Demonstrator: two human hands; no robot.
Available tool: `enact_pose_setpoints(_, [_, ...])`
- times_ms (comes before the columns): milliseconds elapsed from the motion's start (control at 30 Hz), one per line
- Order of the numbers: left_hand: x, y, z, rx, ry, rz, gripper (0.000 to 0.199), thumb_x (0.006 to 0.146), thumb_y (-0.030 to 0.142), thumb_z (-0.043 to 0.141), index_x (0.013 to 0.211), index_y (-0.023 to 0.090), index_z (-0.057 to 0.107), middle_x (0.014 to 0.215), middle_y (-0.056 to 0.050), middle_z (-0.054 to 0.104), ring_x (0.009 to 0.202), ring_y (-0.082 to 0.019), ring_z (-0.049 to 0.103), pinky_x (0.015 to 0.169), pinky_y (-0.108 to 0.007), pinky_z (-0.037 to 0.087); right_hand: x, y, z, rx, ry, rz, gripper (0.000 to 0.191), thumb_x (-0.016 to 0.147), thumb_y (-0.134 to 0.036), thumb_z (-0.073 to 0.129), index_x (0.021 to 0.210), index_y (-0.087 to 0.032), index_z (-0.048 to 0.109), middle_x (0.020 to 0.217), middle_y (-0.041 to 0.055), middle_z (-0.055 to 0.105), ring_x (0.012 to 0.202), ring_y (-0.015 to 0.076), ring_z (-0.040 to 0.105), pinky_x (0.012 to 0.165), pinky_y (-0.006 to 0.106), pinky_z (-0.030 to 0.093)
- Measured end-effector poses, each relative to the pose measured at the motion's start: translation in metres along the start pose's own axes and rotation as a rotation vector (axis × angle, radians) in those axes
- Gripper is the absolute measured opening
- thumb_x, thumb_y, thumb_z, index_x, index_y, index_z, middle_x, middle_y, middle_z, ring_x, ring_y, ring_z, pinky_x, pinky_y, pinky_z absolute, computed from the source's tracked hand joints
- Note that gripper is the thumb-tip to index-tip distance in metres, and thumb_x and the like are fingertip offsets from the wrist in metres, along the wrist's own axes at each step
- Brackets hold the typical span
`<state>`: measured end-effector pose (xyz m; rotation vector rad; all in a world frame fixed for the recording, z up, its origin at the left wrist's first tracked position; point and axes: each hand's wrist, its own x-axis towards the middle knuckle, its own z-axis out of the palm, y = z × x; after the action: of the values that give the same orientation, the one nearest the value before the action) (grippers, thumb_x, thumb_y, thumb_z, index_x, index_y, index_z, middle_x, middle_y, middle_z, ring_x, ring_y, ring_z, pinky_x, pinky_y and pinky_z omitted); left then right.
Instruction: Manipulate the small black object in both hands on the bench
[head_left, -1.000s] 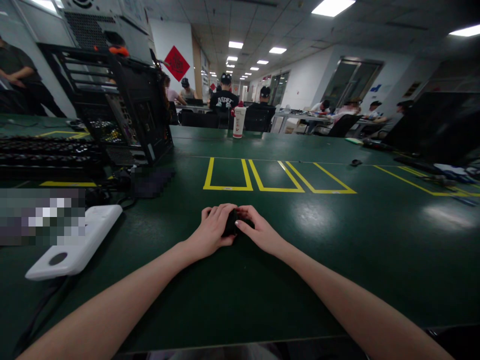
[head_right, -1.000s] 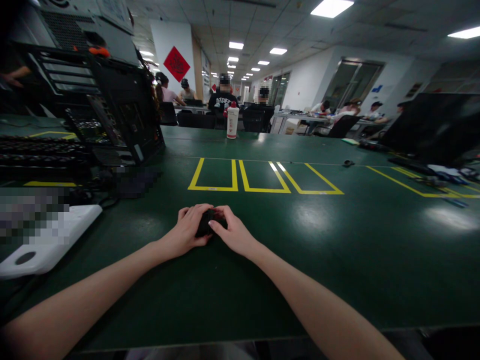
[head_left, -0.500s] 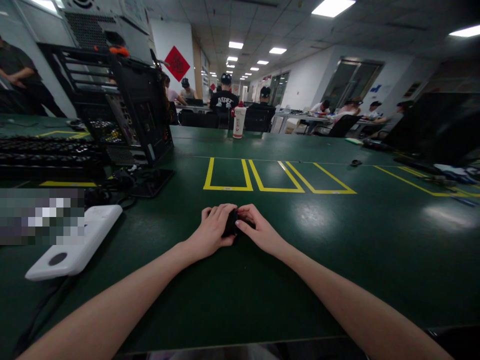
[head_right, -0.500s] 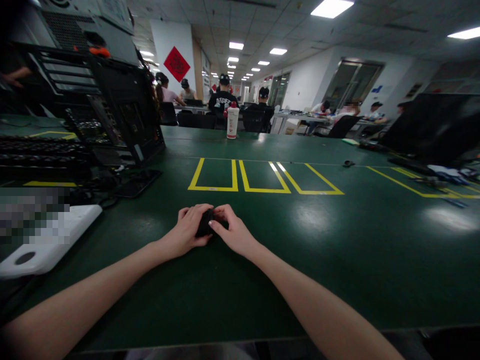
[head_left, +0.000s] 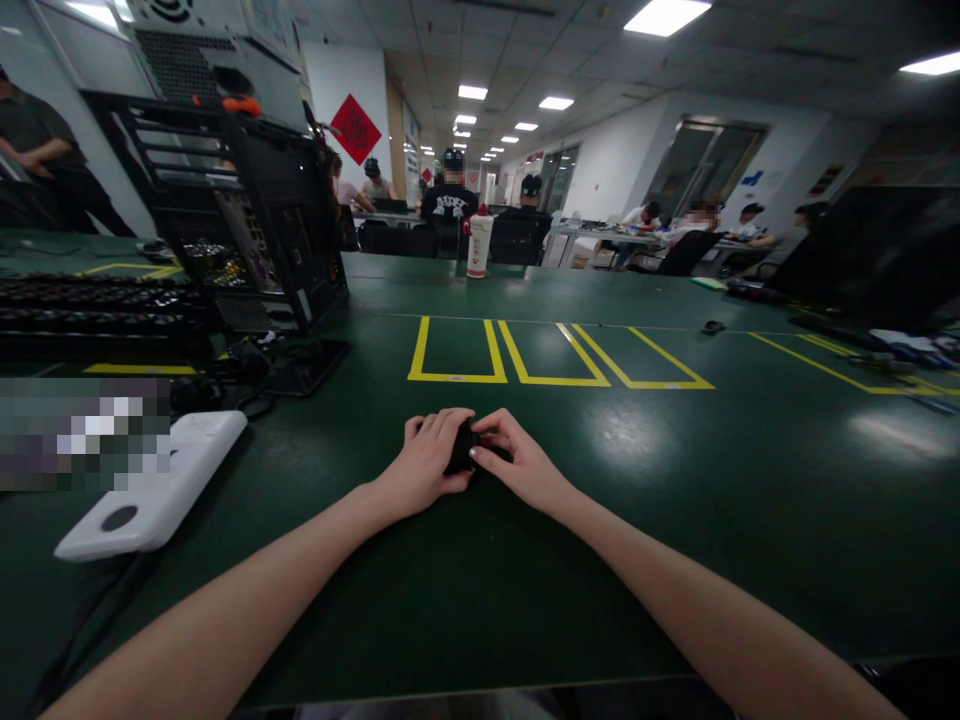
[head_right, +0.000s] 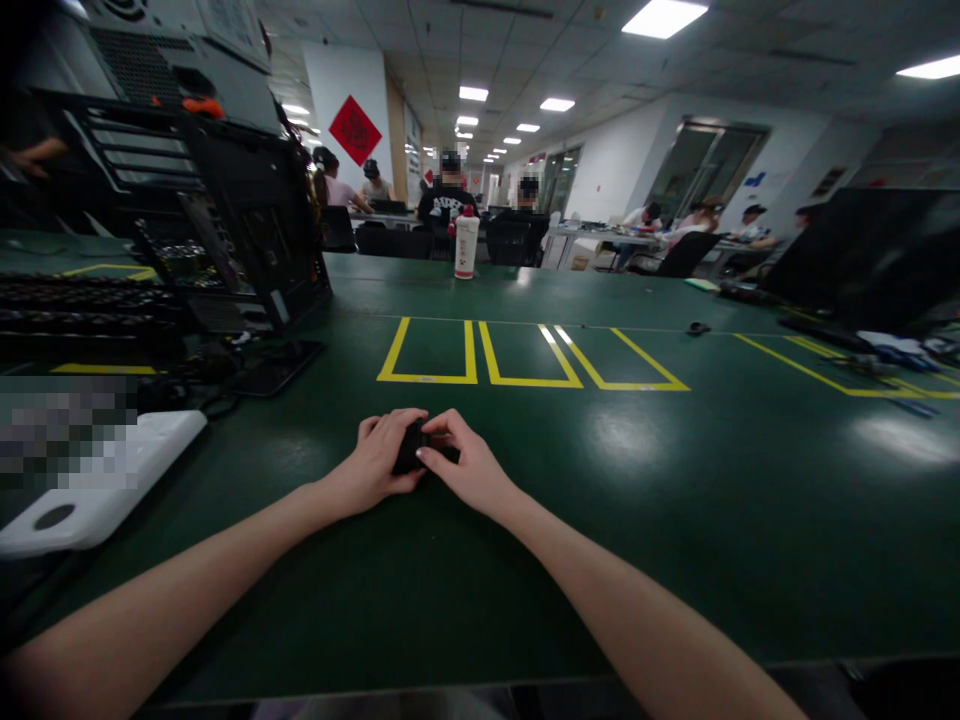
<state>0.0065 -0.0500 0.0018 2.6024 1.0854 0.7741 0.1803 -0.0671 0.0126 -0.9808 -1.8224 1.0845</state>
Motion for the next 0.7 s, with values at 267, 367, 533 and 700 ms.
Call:
enact_pose_setpoints(267, [0.0, 0.008, -0.006, -0.045, -0.037, 0.0, 0.071, 0.071, 0.024, 0.059, 0.129, 0.022, 0.019, 0.127, -0.01, 0.04, 0.116, -0.026, 0.038, 0.096, -0.048, 0.021, 0.001, -0.002, 0.011, 0.117, 0.065, 0.071, 0.019, 0.076, -0.022, 0.055, 0.089, -0.023, 0.041, 0.095, -0.0002, 0.05, 0.088, 0.0156, 0.056, 0.075, 0.034, 0.05])
enact_pose_setpoints(367, [-0.001, 0.016, -0.013, -0.132, -0.066, 0.007, 0.089, 0.069, 0.031, 0.063, 0.134, 0.025, 0.003, 0.136, -0.011, 0.029, 0.122, -0.026, 0.032, 0.101, -0.05, 0.012, 0.0, -0.003, 0.012, 0.129, 0.071, 0.093, 0.019, 0.076, -0.023, 0.054, 0.089, -0.023, 0.04, 0.097, 0.0005, 0.05, 0.086, 0.0164, 0.057, 0.072, 0.033, 0.051])
enact_pose_setpoints(533, [0.016, -0.02, -0.031, -0.297, 0.097, -0.133, 0.059, 0.089, 0.032, 0.034, 0.134, 0.025, -0.003, 0.14, -0.01, 0.023, 0.126, -0.019, 0.028, 0.096, -0.04, 0.031, -0.002, -0.002, 0.011, 0.118, 0.096, 0.125, 0.02, 0.076, -0.026, 0.055, 0.089, -0.024, 0.041, 0.098, 0.0007, 0.051, 0.083, 0.0169, 0.059, 0.07, 0.034, 0.052])
enact_pose_setpoints(700, [0.023, -0.107, -0.066, 0.155, 0.3, -0.495, 0.045, 0.088, 0.033, 0.036, 0.126, 0.011, 0.025, 0.122, -0.012, 0.046, 0.122, -0.03, 0.03, 0.098, -0.054, 0.013, -0.003, -0.005, 0.008, 0.133, 0.055, 0.172, 0.018, 0.078, -0.027, 0.053, 0.092, -0.026, 0.041, 0.11, 0.0022, 0.05, 0.092, 0.0187, 0.058, 0.075, 0.036, 0.052])
